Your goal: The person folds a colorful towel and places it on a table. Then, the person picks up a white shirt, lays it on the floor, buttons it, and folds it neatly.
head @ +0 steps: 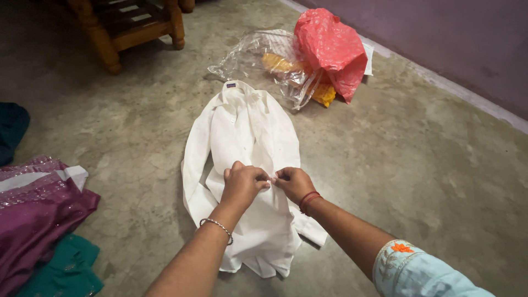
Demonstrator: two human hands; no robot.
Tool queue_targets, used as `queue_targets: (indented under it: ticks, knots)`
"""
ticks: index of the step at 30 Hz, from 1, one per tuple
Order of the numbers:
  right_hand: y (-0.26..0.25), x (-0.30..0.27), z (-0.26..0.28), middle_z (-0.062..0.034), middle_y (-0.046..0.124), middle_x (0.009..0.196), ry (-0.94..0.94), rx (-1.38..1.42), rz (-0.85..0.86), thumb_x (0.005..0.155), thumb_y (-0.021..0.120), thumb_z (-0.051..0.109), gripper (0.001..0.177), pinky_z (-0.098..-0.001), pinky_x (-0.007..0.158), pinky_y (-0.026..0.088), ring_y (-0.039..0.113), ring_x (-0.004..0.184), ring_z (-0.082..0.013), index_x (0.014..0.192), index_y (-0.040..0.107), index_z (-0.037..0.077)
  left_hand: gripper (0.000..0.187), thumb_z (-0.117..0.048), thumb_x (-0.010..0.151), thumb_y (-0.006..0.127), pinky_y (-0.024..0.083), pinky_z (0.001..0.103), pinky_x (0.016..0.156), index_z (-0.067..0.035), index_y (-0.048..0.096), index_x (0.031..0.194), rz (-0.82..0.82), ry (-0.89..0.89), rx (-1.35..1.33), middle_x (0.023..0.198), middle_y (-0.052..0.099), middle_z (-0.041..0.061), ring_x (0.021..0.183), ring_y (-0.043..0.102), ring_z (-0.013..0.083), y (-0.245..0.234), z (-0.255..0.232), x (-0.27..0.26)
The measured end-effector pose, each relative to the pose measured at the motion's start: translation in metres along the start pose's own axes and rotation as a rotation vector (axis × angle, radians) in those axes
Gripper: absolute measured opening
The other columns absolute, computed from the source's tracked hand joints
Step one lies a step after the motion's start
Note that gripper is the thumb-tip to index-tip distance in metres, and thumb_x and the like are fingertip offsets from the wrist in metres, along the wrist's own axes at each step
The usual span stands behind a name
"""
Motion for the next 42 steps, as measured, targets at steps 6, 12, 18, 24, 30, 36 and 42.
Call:
queue_targets:
  ticks: [6,12,18,24,30,36,42]
  knots:
    - [0.009,0.008,-0.007,-0.0052,0.079,0.099,-0.044,0.03,0.091,0.086,0.076,0.02,0.031,-0.0274,0.085,0.056,0.072,0.091,-0.0109,0.11,0.075,0.002,0.019,-0.031,0.061,0.09,0.028,0.045,0.097,-0.018,0.081,0.072,-0.007,-0.006,0.05,0.087,0.072,-0.008,0.111,0.047,0.0234,0.003,0.004,0.001]
    - [0.004,0.005,-0.003,-0.0072,0.078,0.095,0.026,-0.01,0.128,0.086,0.077,0.022,0.031,-0.03,0.077,0.056,0.069,0.083,-0.0126,0.111,0.076,0.003,0.023,-0.032,0.055,0.092,0.027,0.047,0.097,-0.017,0.081,0.069,-0.076,0.033,0.078,0.087,0.072,-0.006,0.112,0.047,0.0253,0.004,0.006,0.007]
    - [0.0,-0.002,0.004,-0.0048,0.076,0.094,0.049,0.02,0.153,0.087,0.077,0.022,0.03,-0.0292,0.072,0.057,0.069,0.082,-0.0117,0.11,0.075,0.003,0.023,-0.035,0.059,0.091,0.028,0.046,0.096,-0.017,0.082,0.069,-0.024,0.107,0.143,0.09,0.07,-0.006,0.112,0.045,0.0265,0.004,0.003,0.01]
    - [-0.001,-0.003,0.006,-0.0039,0.078,0.093,0.027,0.036,0.169,0.085,0.079,0.019,0.027,-0.0284,0.074,0.057,0.069,0.081,-0.0103,0.106,0.075,0.004,0.026,-0.041,0.062,0.088,0.028,0.047,0.098,-0.017,0.082,0.071,0.003,0.13,0.192,0.088,0.069,-0.006,0.112,0.046,0.025,0.002,0.0,0.012]
    - [-0.01,-0.005,0.017,-0.0024,0.08,0.094,-0.091,-0.001,0.114,0.079,0.084,0.017,0.024,-0.0258,0.082,0.059,0.075,0.088,-0.0085,0.099,0.077,0.005,0.027,-0.043,0.066,0.086,0.028,0.047,0.099,-0.017,0.082,0.072,-0.008,0.166,0.258,0.089,0.07,-0.005,0.114,0.048,0.0238,0.001,-0.004,0.011]
    - [-0.015,-0.011,0.031,-0.0043,0.08,0.094,-0.127,-0.051,0.107,0.076,0.087,0.017,0.026,-0.0278,0.083,0.059,0.075,0.088,-0.0115,0.097,0.079,0.004,0.049,-0.032,0.067,0.085,0.028,0.05,0.096,-0.022,0.079,0.115,-0.059,0.364,0.114,0.087,0.071,-0.004,0.105,0.053,0.0244,-0.005,-0.011,0.006]
    - [-0.015,-0.021,0.034,-0.0038,0.081,0.091,-0.056,0.008,0.03,0.079,0.087,0.022,0.023,-0.027,0.081,0.059,0.076,0.085,-0.0109,0.095,0.081,0.007,0.016,-0.032,0.066,0.088,0.03,0.045,0.098,-0.02,0.08,0.074,-0.105,0.147,0.166,0.084,0.073,-0.008,0.106,0.053,0.0207,-0.01,-0.001,0.013]
Point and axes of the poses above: each hand's wrist, its own x-axis towards the middle knuckle, its own y-axis out of the palm, z = x × y, the point moved 5 cm from there along x, towards the middle knuckle
